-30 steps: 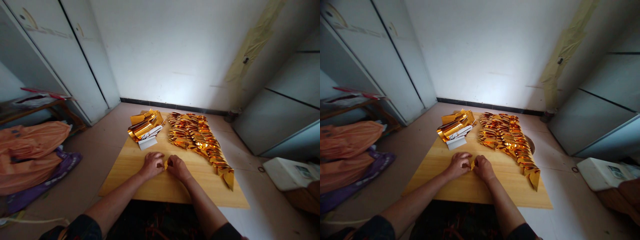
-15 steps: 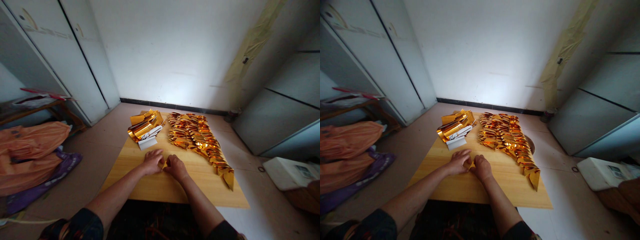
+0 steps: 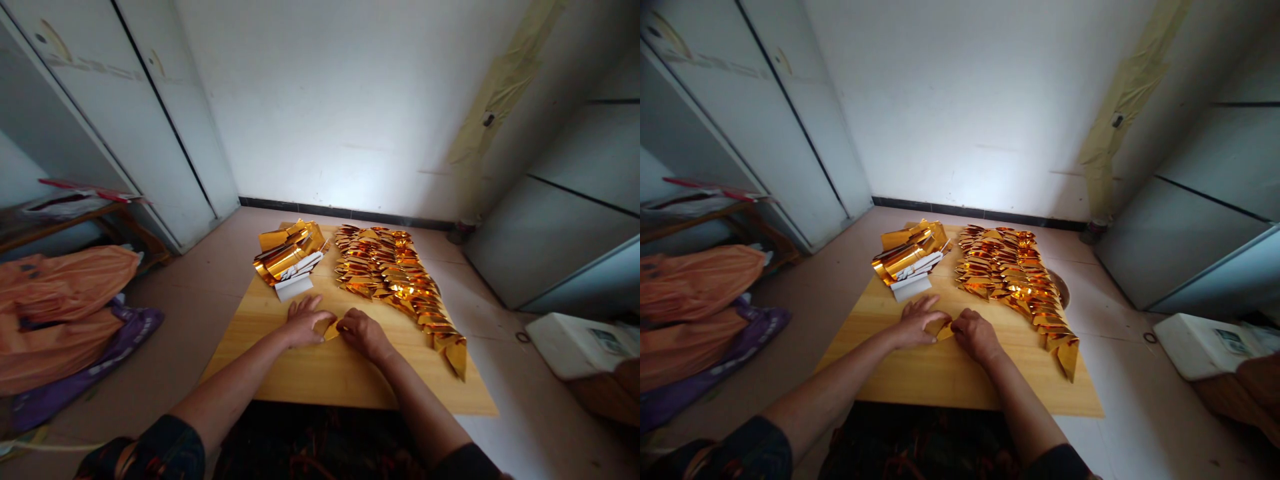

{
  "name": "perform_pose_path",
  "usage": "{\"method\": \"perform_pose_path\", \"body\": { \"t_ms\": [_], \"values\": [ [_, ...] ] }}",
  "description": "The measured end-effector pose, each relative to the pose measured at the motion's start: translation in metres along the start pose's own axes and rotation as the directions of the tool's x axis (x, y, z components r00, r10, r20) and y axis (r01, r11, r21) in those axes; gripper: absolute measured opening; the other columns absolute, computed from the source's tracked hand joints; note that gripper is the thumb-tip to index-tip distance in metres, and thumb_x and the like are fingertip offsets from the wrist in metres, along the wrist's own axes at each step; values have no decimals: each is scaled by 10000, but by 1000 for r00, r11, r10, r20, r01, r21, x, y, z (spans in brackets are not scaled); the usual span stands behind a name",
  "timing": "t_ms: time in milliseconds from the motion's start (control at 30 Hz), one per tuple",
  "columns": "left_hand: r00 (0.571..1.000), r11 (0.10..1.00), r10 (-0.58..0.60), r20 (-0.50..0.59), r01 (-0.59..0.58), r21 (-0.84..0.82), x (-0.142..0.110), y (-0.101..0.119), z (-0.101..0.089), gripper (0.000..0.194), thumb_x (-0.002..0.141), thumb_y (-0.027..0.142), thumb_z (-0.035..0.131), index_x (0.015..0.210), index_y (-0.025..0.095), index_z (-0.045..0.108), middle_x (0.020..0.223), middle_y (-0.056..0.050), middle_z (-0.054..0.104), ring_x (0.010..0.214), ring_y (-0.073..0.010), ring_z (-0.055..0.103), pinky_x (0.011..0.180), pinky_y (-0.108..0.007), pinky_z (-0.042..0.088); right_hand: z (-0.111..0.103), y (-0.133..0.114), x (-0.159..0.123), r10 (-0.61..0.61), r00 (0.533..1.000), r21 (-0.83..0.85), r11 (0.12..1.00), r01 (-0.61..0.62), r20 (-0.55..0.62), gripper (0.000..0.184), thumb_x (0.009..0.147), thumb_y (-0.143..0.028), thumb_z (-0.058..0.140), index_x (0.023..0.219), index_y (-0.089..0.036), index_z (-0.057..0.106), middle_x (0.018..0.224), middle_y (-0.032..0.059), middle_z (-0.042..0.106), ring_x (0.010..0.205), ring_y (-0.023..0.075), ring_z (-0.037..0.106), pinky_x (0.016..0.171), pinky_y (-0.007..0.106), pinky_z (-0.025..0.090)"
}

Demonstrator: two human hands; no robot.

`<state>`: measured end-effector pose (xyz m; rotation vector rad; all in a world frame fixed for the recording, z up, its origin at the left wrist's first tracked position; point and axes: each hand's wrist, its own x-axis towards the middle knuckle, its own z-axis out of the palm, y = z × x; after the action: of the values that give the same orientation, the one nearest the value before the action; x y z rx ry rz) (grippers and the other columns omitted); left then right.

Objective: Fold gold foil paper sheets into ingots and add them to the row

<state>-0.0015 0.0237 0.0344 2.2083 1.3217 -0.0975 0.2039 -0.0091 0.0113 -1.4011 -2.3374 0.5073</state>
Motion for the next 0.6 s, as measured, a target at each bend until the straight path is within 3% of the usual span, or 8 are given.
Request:
{"method": "perform_pose_path", "body": {
  "t_ms": [133, 267, 433, 600],
  "values": [
    [993, 997, 75, -86, -76, -6, -6, -3, 7, 490, 729, 364, 633, 1207, 432, 555, 1549, 11, 168, 1413, -361, 76, 1070, -636, 27, 1, 6, -6, -73, 997, -60, 996, 71, -37, 153, 869, -211, 537, 883, -238, 687, 914, 31, 587, 867, 137, 546, 782, 222, 417],
    [973, 993, 119, -200, -116, 26, -7, -5, 18, 586, 654, 475, 712, 1215, 387, 565, 1512, -46, 280, 1380, -371, 194, 1062, -650, 39, 2, 6, -7, -35, 998, -24, 999, 34, -53, 162, 878, -213, 520, 920, -243, 674, 976, 25, 580, 867, 119, 564, 778, 207, 424],
    [920, 984, 177, -350, -169, 53, 0, -6, 28, 403, 731, 383, 672, 1125, 305, 640, 1388, -62, 475, 1286, -314, 376, 1074, -573, 163, 0, 8, -4, -30, 999, 1, 1000, 30, -34, 137, 853, -200, 545, 923, -232, 659, 974, 14, 575, 857, 110, 573, 763, 193, 425],
    [865, 959, 284, -414, -254, 126, 3, -9, 29, 305, 781, 330, 625, 1078, 275, 671, 1319, -67, 538, 1233, -274, 434, 1049, -479, 253, 0, 9, 1, -44, 999, -83, 996, 43, -14, 136, 877, -208, 517, 899, -216, 651, 950, 10, 567, 800, 99, 563, 710, 181, 417]
  ]
}}
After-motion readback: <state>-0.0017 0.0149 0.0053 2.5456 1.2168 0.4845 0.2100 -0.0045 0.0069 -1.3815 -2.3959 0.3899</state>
